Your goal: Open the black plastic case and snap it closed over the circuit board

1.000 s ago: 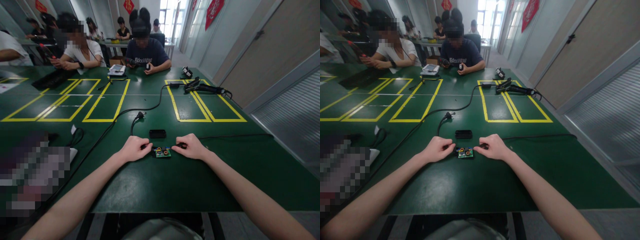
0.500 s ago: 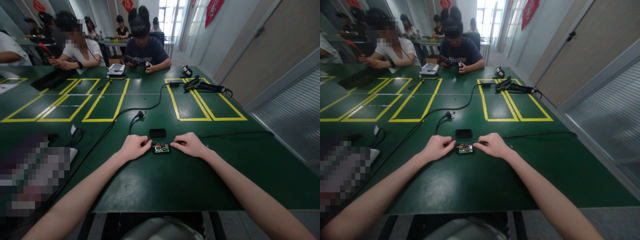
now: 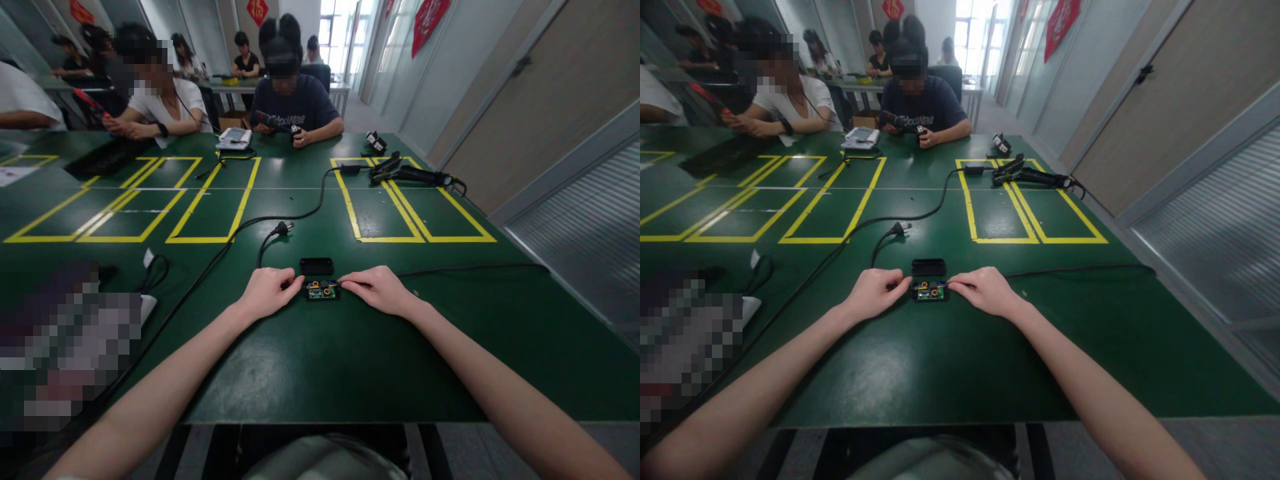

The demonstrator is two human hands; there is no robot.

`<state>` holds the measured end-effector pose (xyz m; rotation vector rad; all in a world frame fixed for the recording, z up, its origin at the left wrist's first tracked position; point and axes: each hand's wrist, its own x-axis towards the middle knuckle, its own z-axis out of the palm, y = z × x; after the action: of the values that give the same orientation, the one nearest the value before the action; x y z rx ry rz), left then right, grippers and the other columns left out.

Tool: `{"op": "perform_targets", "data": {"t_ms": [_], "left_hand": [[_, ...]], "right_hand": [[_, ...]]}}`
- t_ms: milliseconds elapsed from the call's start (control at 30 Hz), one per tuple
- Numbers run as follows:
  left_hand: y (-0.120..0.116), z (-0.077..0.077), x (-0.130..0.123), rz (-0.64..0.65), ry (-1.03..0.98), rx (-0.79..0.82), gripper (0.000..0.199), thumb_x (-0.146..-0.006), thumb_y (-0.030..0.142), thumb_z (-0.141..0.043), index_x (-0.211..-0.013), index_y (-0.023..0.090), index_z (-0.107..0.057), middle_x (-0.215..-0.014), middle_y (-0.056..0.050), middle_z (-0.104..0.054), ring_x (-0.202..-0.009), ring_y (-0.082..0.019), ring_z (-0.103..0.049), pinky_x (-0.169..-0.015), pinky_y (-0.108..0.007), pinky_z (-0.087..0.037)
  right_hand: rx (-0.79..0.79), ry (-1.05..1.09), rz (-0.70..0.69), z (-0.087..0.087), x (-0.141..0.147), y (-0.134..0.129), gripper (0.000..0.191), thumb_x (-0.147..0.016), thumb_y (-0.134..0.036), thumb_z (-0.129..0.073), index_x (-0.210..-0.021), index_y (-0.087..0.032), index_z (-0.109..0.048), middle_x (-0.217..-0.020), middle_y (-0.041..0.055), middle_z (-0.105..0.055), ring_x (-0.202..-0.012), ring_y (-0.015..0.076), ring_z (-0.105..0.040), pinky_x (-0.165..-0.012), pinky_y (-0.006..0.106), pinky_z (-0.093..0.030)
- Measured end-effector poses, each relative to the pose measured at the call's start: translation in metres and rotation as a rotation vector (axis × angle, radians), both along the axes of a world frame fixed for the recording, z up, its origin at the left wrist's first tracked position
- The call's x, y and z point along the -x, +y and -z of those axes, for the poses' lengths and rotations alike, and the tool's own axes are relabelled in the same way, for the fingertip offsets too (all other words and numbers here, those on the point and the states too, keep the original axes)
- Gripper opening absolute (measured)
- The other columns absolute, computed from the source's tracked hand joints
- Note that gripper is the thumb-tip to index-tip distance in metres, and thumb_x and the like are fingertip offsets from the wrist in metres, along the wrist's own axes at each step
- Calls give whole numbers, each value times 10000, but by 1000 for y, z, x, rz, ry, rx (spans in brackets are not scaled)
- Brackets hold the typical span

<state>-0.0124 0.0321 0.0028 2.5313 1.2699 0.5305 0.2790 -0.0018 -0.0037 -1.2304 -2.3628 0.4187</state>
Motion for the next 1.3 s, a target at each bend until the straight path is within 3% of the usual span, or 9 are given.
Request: {"op": "perform_targets", "data": {"t_ms": [267,467,767,933,1067,1133,1233,1300], "left_hand": [[-1,0,0,34,36,26,456,-1029,426,-488,-641,205,-580,-574,1,-591,-568,-164,-559,-564,-264,-258],[-3,2,-1,93,-29,-28,387,-1030,357,-497,-696,193,-602,-722,-12,-654,-653,-150,-588,-600,-257,-331],[-2,4,-4,156,-120,-48,317,-1023,293,-548,-728,191,-604,-732,-10,-607,-708,-163,-580,-660,-269,-424],[-3,5,-5,119,-155,-42,106,-993,255,-595,-917,198,-641,-816,-1,-624,-731,-168,-589,-690,-281,-469],[-3,7,-6,124,-124,-91,169,-1020,287,-575,-1140,201,-659,-953,-41,-658,-869,-206,-633,-789,-333,-523],[-3,8,-5,139,-92,-117,215,-1043,313,-546,-1179,198,-666,-1016,-65,-667,-944,-229,-639,-839,-365,-534],[-3,7,-5,186,-68,-131,265,-1058,360,-531,-1197,188,-676,-1060,-85,-672,-973,-244,-633,-854,-390,-539],[-4,5,-5,242,-69,-126,293,-1051,393,-552,-1213,186,-681,-1066,-88,-675,-969,-245,-632,-853,-394,-542]], "right_hand": [[6,25,-39,-1,3,0,356,-1061,-418,-515,-1013,-228,-812,-889,56,-804,-727,191,-725,-669,292,-496],[-68,-4,-20,1,6,0,458,-1101,-392,-418,-879,-204,-772,-776,50,-705,-677,169,-657,-619,281,-424],[-57,65,-22,7,8,3,347,-1050,-348,-563,-780,-203,-724,-722,25,-688,-670,161,-607,-700,307,-419],[-26,129,45,8,9,3,271,-996,-324,-635,-762,-200,-695,-781,32,-677,-746,177,-628,-716,311,-452],[-18,117,95,6,10,2,193,-968,-334,-654,-827,-209,-694,-824,30,-652,-724,173,-604,-681,308,-474],[-42,120,118,6,10,2,144,-951,-352,-676,-954,-213,-716,-930,51,-675,-747,181,-611,-692,320,-507],[-116,116,120,8,10,3,307,-950,-350,-678,-1230,-229,-709,-1180,111,-697,-968,249,-657,-841,408,-570],[-154,95,78,12,11,5,323,-991,-316,-622,-1296,-258,-711,-1295,119,-699,-1116,289,-639,-956,501,-561]]}}
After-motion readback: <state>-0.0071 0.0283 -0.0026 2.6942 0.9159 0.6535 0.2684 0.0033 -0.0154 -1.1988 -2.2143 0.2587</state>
